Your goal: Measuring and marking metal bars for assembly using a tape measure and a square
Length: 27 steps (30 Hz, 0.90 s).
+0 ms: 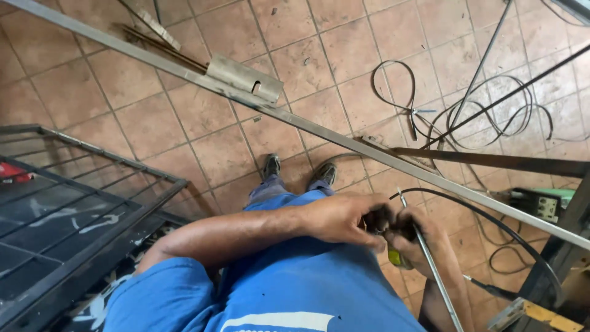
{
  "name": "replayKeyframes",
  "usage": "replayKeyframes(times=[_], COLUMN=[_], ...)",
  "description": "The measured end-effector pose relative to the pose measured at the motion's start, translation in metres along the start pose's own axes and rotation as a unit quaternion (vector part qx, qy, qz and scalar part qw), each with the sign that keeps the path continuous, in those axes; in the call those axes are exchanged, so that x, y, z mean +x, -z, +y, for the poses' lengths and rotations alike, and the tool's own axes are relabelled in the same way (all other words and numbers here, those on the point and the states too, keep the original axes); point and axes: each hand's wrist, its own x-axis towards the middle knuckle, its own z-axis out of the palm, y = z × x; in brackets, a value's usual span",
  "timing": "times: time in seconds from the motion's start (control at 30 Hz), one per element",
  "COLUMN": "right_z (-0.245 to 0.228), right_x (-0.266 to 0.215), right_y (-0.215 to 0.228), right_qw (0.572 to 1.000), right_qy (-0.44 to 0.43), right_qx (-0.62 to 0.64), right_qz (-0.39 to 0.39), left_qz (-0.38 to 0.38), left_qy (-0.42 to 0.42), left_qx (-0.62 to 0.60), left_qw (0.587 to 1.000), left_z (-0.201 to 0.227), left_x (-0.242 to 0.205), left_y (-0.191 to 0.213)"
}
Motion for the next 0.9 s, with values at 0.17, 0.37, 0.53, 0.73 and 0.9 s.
replayKeyframes(times=[0.17,0.37,0.53,0.73,0.9], right_z=[-0.028,0.000,-0.017,-0.022,-0.025], right_x=[0.011,0.021,0.048,0.071,0.073], right_y=[0.020,0.078,0.088,0.073,0.067], right_qw=[0.997,0.998,0.997,0.992,0.989], right_qy=[0.052,0.038,-0.048,-0.096,-0.115], right_qx=[0.056,-0.036,0.033,-0.028,-0.044], right_qz=[-0.014,0.025,0.044,0.070,0.087], left_qz=[0.080,0.094,0.052,0.020,-0.004], left_qy=[-0.011,0.319,0.313,0.309,0.297], left_qx=[0.094,0.142,0.281,0.381,0.469], left_qw=[0.992,0.932,0.906,0.871,0.832], left_z=[-0.011,0.024,0.003,-0.024,-0.020], left_x=[0.001,-0.023,-0.017,0.001,0.002], left_y=[0.020,0.133,0.181,0.201,0.200])
